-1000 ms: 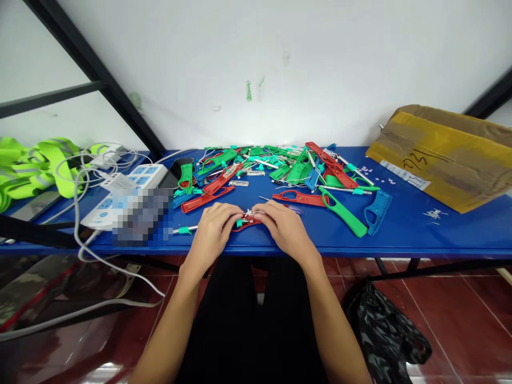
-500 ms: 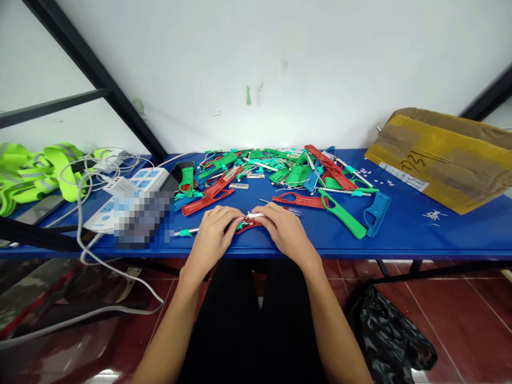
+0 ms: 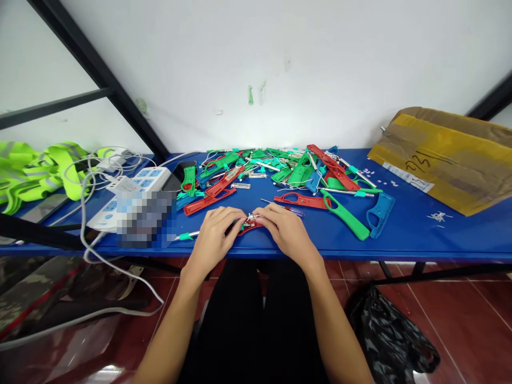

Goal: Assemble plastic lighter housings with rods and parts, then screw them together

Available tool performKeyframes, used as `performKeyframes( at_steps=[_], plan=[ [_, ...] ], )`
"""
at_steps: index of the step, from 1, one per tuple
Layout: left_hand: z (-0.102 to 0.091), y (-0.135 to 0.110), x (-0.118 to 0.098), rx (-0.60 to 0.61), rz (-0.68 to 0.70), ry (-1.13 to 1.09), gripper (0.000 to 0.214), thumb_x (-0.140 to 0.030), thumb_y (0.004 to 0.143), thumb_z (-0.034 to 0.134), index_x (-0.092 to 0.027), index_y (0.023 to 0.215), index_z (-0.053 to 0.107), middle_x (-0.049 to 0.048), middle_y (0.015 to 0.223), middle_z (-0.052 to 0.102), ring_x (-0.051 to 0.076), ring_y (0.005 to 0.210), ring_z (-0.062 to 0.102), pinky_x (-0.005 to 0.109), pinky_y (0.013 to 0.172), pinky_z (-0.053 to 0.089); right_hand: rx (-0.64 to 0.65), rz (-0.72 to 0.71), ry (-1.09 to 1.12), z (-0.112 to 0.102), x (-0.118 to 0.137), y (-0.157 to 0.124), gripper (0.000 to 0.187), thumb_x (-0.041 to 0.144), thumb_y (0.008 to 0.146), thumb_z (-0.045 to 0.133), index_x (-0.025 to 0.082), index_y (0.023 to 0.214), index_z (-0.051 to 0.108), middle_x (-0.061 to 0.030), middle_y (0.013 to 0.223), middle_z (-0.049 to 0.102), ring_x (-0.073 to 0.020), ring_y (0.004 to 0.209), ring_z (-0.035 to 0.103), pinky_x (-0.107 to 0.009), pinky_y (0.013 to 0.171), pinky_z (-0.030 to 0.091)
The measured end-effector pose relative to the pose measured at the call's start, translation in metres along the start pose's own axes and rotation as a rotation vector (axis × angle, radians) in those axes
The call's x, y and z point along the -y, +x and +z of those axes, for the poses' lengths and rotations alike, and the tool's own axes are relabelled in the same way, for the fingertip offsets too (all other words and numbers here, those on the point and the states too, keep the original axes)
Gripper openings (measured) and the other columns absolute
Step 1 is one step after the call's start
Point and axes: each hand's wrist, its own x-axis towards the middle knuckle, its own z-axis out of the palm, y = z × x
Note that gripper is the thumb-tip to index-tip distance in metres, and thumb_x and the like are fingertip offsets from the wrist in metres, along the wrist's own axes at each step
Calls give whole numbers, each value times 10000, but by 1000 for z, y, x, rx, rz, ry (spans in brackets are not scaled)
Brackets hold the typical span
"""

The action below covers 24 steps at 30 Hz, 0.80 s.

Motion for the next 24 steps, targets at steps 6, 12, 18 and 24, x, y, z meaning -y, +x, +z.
performKeyframes(
  at_steps=[6, 12, 18, 24],
  plan=[
    [-1, 1, -1, 9, 14, 7, 201, -267, 1159, 503, -217, 1119, 694, 44, 1165, 805, 208, 998, 676, 402, 916, 415, 8, -3, -5, 0, 0, -1, 280, 322, 1148, 527, 271, 1259, 779, -81, 1247, 771, -248, 1132, 752, -353, 1006, 568],
    [-2, 1, -1, 18, 19, 7, 190, -261, 1157, 513, -222, 1111, 693, 26, 1168, 808, 199, 1005, 677, 408, 925, 407, 23, 3, 12, 0, 0, 0, 274, 329, 1150, 527, 272, 1248, 777, -74, 1245, 775, -242, 1132, 748, -362, 1012, 562],
    [-2, 0, 0, 7, 31, 20, 179, -268, 1152, 535, -230, 1106, 704, 21, 1159, 815, 200, 981, 676, 415, 906, 397, 35, -8, 22, -2, 2, 2, 259, 335, 1143, 547, 274, 1214, 789, -65, 1191, 786, -237, 1077, 755, -344, 968, 561],
    [-1, 0, 0, -20, 22, 34, 144, -262, 1130, 589, -238, 1083, 723, -7, 1142, 828, 201, 975, 685, 424, 905, 402, 33, 2, 7, -1, 1, 1, 270, 351, 1152, 525, 286, 1233, 774, -64, 1216, 764, -237, 1111, 744, -341, 993, 555]
  ],
)
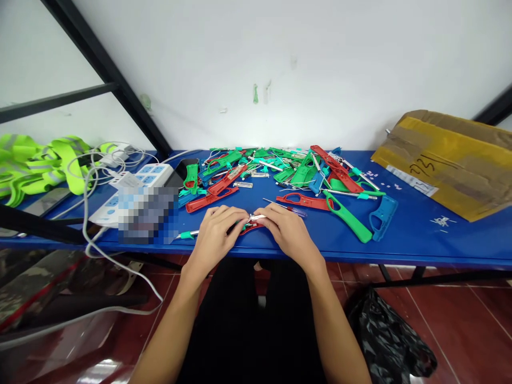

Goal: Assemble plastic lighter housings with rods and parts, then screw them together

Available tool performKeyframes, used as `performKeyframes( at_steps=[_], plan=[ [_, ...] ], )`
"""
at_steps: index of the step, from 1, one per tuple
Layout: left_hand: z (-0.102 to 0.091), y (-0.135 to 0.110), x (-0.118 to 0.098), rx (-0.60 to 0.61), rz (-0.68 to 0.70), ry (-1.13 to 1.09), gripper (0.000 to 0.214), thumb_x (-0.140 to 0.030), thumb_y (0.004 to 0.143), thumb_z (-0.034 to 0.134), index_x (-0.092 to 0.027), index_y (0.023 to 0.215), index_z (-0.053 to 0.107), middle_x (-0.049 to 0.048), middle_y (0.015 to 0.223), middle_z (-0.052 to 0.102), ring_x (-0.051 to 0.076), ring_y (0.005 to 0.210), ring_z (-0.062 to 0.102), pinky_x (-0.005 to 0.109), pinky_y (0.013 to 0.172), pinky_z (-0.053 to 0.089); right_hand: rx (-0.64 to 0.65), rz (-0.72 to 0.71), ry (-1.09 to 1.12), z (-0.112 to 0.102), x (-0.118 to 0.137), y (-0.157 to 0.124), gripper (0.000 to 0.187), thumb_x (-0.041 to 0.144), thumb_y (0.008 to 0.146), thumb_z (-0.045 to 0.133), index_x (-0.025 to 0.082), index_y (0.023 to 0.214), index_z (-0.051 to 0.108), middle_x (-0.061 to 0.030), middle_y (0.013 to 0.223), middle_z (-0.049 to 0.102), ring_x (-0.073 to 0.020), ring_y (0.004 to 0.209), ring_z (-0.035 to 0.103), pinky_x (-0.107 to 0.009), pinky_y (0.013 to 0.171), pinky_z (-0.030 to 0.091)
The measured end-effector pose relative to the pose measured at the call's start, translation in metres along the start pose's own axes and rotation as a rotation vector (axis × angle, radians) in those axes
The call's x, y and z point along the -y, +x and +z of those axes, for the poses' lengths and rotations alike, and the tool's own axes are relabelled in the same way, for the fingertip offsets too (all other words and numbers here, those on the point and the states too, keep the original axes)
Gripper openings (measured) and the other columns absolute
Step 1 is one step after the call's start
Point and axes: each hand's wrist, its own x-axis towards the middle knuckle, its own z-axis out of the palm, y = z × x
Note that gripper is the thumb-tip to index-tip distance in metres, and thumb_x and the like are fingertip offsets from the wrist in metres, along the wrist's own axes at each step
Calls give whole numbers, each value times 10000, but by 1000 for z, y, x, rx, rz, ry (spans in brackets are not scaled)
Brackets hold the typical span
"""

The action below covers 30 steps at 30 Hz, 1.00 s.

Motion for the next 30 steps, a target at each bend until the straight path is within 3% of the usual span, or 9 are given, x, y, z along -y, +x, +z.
performKeyframes(
  at_steps=[7, 16, 30],
  plan=[
    [-2, -8, 7, -127, -68, -85, 179, -281, 1118, 617, -245, 1238, 745, 41, 1270, 817, 222, 1149, 718, 415, 983, 474, -26, 34, -134, 1, -1, -2, 296, 369, 1156, 503, 273, 1275, 756, -96, 1270, 661, -252, 1147, 715, -371, 984, 578],
    [-16, -27, 13, 54, -67, -5, 296, -452, 1042, 732, -250, 1258, 729, 75, 1279, 793, 265, 1189, 687, 427, 986, 479, -26, -2, -144, 0, 1, 1, 284, 334, 1145, 507, 282, 1246, 767, -115, 1209, 658, -294, 1162, 633, -479, 1048, 568],
    [-11, -27, 13, 62, -54, 20, 390, -455, 1064, 687, -229, 1380, 654, 86, 1348, 759, 263, 1232, 663, 417, 1005, 480, -19, 19, -124, 0, 4, 1, 281, 342, 1151, 500, 260, 1230, 757, -114, 1189, 676, -292, 1140, 648, -487, 1051, 552]
  ],
)
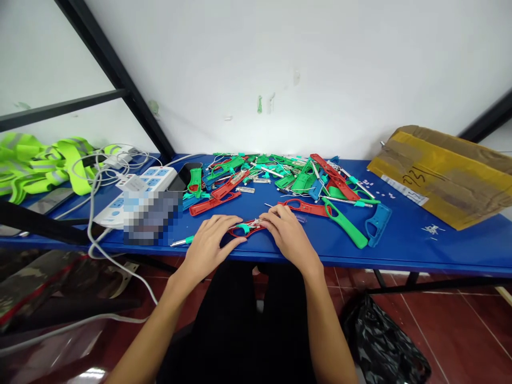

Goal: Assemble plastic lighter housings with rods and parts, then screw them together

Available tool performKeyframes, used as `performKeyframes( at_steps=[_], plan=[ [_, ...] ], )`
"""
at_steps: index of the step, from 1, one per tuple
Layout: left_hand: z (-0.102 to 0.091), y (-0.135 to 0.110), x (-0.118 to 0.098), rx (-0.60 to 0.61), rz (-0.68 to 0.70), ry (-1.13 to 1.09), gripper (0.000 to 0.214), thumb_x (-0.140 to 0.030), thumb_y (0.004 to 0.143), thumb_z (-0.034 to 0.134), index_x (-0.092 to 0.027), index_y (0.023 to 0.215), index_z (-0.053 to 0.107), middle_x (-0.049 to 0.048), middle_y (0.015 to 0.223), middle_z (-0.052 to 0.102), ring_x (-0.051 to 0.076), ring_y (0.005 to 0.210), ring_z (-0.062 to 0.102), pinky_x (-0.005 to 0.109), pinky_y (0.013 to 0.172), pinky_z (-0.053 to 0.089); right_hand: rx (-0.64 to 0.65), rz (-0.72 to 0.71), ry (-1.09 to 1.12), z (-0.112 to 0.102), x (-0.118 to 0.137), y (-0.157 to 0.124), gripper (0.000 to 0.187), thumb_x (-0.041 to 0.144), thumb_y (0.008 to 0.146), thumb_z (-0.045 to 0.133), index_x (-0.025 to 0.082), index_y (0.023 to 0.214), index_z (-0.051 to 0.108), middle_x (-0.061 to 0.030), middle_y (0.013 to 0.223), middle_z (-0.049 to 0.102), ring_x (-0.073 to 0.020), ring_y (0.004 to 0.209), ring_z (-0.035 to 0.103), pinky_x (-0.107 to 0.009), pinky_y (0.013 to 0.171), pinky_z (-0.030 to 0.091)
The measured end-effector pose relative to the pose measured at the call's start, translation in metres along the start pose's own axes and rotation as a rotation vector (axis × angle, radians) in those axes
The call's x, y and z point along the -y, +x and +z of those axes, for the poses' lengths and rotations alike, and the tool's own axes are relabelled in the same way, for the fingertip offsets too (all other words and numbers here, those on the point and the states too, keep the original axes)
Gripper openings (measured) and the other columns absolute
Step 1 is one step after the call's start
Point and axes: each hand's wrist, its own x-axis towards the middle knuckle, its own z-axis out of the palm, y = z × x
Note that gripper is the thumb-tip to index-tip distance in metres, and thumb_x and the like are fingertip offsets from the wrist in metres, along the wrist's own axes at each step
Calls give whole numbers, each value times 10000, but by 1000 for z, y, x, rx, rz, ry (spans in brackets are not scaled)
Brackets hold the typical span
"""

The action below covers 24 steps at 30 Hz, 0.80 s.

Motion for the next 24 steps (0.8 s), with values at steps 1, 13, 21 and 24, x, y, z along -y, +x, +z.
performKeyframes(
  at_steps=[1, 13, 21, 24],
  plan=[
    [0, 0, 0, 11, 2, -2, 363, -449, 1068, 682, -234, 1360, 661, 81, 1340, 760, 260, 1227, 663, 416, 1002, 479, -8, 1, 5, 0, 0, 0, 279, 339, 1151, 498, 266, 1238, 753, -114, 1194, 674, -292, 1150, 651, -486, 1057, 554],
    [0, 1, -1, 30, -19, -29, 314, -435, 1075, 676, -246, 1326, 663, 76, 1346, 747, 262, 1242, 651, 420, 1021, 474, -15, 12, -40, 2, 0, 0, 276, 336, 1148, 505, 271, 1252, 753, -114, 1192, 653, -294, 1165, 651, -503, 1074, 547],
    [-1, 1, 0, 35, -76, -71, 321, -438, 1049, 720, -229, 1274, 629, 73, 1342, 739, 256, 1214, 662, 410, 984, 478, -24, 7, -21, 2, -2, -1, 324, 345, 1150, 491, 268, 1274, 780, -121, 1181, 623, -295, 1129, 619, -495, 1030, 555],
    [-1, 1, 1, 31, -62, -71, 303, -446, 1053, 712, -246, 1267, 635, 73, 1349, 740, 262, 1232, 658, 415, 996, 475, -52, 9, -45, 2, -2, -1, 325, 351, 1144, 502, 284, 1266, 796, -132, 1238, 617, -311, 1172, 599, -534, 1072, 541]
  ],
)
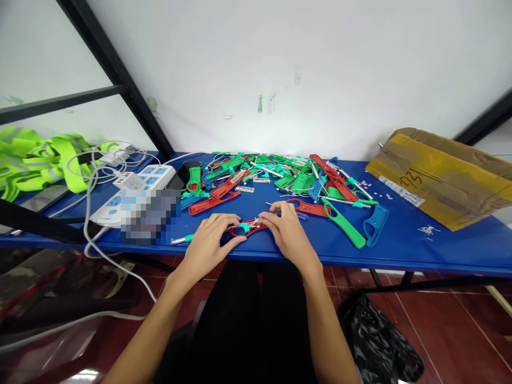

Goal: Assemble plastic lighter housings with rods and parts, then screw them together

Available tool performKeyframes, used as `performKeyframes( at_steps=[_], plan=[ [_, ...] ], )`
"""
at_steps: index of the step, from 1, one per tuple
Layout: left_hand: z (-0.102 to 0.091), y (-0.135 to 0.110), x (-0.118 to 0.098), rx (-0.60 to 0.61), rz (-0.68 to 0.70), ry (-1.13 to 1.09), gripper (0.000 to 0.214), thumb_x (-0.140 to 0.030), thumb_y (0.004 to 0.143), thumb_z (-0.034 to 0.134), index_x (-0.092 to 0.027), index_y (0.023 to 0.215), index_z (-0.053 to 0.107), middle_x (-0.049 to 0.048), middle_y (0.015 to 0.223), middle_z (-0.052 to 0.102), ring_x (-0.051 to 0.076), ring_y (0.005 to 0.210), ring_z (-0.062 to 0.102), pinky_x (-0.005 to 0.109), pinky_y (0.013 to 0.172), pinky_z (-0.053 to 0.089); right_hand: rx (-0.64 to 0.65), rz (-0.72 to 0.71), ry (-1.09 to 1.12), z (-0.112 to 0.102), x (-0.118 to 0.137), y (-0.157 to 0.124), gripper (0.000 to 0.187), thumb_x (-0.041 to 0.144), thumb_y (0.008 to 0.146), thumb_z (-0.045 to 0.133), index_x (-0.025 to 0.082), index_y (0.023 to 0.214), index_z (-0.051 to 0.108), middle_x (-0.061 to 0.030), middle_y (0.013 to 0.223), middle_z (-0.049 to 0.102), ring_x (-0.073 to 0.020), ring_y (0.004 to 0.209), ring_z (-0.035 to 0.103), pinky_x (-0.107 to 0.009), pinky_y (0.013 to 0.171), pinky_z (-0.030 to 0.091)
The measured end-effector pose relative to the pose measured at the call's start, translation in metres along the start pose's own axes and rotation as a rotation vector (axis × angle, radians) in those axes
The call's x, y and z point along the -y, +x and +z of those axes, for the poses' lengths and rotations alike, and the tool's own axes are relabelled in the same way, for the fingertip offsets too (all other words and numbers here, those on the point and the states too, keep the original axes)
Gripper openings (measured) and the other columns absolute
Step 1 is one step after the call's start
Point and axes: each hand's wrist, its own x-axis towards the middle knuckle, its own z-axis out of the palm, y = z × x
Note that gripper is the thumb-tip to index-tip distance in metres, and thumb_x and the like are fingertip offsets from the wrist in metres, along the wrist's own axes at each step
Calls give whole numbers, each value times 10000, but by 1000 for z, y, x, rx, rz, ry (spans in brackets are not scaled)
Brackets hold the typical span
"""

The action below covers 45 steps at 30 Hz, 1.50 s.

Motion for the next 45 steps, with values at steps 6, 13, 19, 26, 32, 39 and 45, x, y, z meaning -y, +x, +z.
performKeyframes(
  at_steps=[6, 13, 19, 26, 32, 39, 45],
  plan=[
    [1, 1, 1, -14, -17, 21, 359, -460, 1040, 732, -260, 1317, 626, 78, 1426, 716, 276, 1307, 638, 430, 1036, 471, 33, 9, -18, 0, 1, 0, 323, 337, 1146, 495, 283, 1271, 787, -133, 1255, 640, -322, 1200, 600, -561, 1091, 533],
    [0, 1, -1, -13, -8, 31, 304, -445, 1042, 733, -273, 1281, 660, 66, 1404, 732, 280, 1297, 639, 444, 1041, 449, 48, 7, -22, 2, 1, -1, 322, 317, 1145, 497, 269, 1351, 740, -138, 1331, 670, -337, 1314, 613, -576, 1158, 507],
    [-3, 4, -2, 6, -37, 19, 296, -425, 1025, 760, -277, 1261, 661, 59, 1401, 729, 280, 1308, 628, 448, 1058, 442, 59, -56, 42, 0, 2, -1, 281, 303, 1153, 487, 275, 1257, 747, -120, 1313, 689, -301, 1306, 645, -554, 1202, 490],
    [-10, 14, -2, 103, 37, 64, 401, -561, 996, 743, -239, 1221, 659, 94, 1441, 681, 307, 1333, 615, 470, 1084, 430, 29, -86, 55, 0, 1, -2, 253, 275, 1131, 562, 264, 1210, 802, -106, 1265, 749, -279, 1208, 708, -500, 1118, 566],
    [-13, 21, 1, 183, 49, -30, 364, -543, 977, 771, -243, 1159, 673, 76, 1485, 659, 286, 1345, 617, 447, 1084, 450, -28, -139, 29, 2, 0, -5, 239, 231, 1104, 628, 236, 1220, 837, -89, 1263, 818, -259, 1160, 772, -452, 1064, 633],
    [-10, 10, 2, 52, -4, -37, 311, -465, 949, 834, -255, 1146, 719, 69, 1458, 691, 293, 1339, 624, 456, 1091, 465, -15, -166, -63, 6, 5, -19, 357, 161, 1089, 639, 261, 1404, 776, -23, 1438, 759, -274, 1361, 723, -487, 1194, 599],
    [-10, 0, 11, 23, 6, -47, 310, -461, 966, 817, -275, 1204, 745, 74, 1475, 689, 298, 1325, 644, 473, 1102, 485, -52, -172, -88, 5, 8, -21, 326, 152, 1091, 638, 274, 1338, 812, 2, 1389, 779, -264, 1334, 739, -467, 1159, 635]
  ],
)
